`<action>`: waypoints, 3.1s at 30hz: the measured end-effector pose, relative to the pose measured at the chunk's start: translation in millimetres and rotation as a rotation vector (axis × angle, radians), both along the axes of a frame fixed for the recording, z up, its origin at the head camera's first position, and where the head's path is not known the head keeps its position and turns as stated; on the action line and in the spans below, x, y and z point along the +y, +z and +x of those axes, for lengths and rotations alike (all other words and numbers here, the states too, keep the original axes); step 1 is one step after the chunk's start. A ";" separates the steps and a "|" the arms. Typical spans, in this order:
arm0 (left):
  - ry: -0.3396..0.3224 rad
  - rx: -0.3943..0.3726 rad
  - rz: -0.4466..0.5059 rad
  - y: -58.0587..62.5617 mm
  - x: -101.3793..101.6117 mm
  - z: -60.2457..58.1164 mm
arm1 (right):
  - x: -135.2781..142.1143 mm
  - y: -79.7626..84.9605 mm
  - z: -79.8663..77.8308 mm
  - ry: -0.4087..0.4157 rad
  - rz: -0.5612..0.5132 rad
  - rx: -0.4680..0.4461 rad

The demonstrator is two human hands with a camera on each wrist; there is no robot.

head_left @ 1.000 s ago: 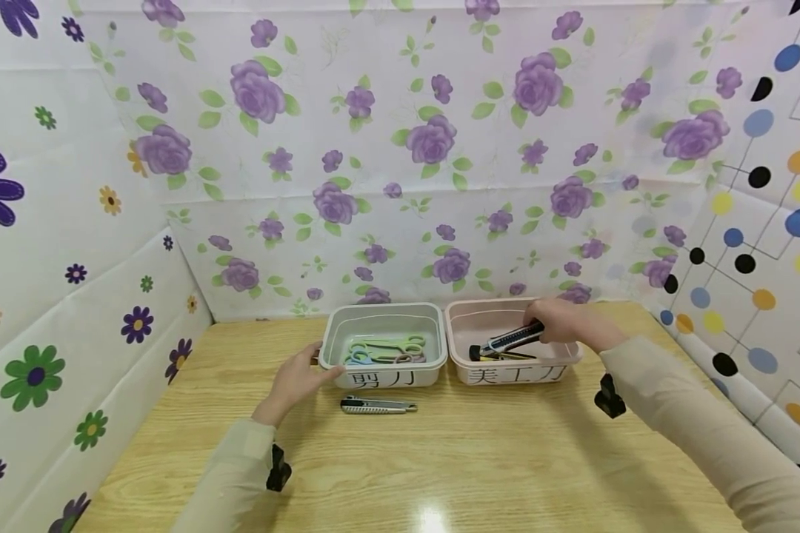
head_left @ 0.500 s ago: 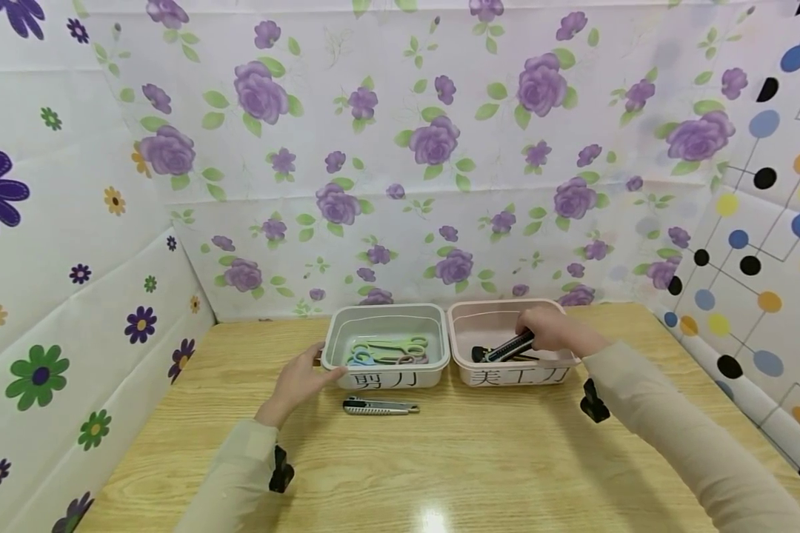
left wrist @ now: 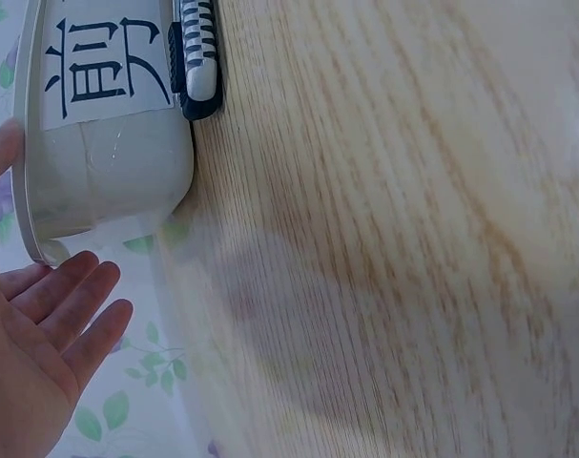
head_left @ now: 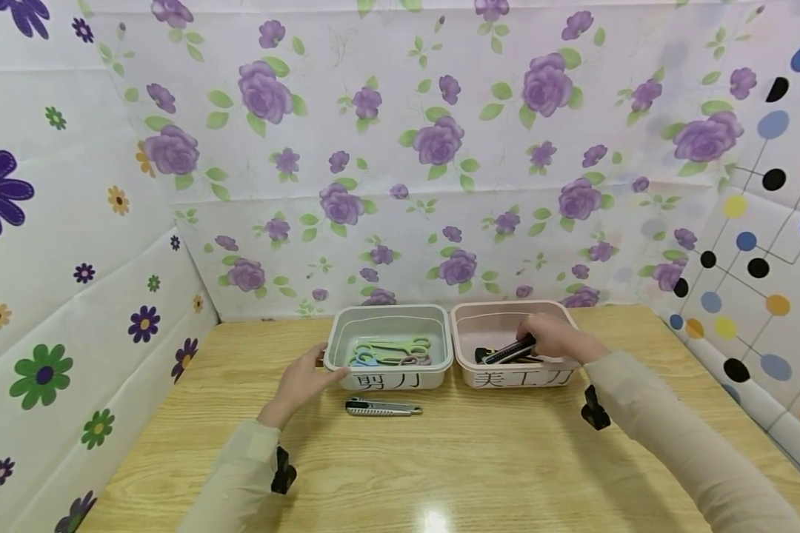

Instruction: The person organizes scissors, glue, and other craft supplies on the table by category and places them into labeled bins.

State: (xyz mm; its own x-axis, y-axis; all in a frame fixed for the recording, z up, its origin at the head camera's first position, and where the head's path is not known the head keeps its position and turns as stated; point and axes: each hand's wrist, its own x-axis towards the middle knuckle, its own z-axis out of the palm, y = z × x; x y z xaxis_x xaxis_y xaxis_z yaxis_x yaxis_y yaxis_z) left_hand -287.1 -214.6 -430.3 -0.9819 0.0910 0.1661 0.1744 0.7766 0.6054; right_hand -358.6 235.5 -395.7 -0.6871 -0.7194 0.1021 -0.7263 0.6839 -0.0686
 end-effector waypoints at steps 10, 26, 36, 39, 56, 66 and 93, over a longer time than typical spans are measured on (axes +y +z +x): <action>-0.012 0.021 0.015 -3.2 0.7 -1.3 | 9.5 4.4 -0.4 -0.091 -0.075 -0.024; 0.005 -0.006 -0.020 -1.8 0.6 -0.9 | -1.4 27.3 19.3 -0.100 -0.116 -0.004; -0.002 -0.004 -0.004 -0.8 1.7 -0.3 | -26.9 42.2 37.1 -0.046 -0.089 0.026; -0.008 0.003 0.003 -1.1 1.1 0.2 | -40.3 42.9 44.9 0.001 -0.097 -0.016; 0.010 -0.010 0.002 -0.4 0.5 -1.0 | -133.5 10.4 77.3 0.236 -0.157 -0.118; 0.017 -0.015 0.004 -2.5 -0.3 -1.1 | -176.7 -33.1 81.1 0.273 -0.138 -0.200; 0.006 -0.002 0.022 -5.0 3.3 0.1 | -224.7 -70.1 71.9 0.122 -0.038 -0.035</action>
State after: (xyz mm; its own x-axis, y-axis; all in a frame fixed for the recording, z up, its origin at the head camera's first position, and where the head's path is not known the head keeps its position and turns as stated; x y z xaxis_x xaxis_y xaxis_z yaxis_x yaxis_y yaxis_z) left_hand -287.0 -211.3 -435.3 -0.9828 0.0810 0.1658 0.1680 0.7642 0.6227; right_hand -286.7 10.7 -465.9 -0.5984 -0.7939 0.1082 -0.8006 0.5871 -0.1198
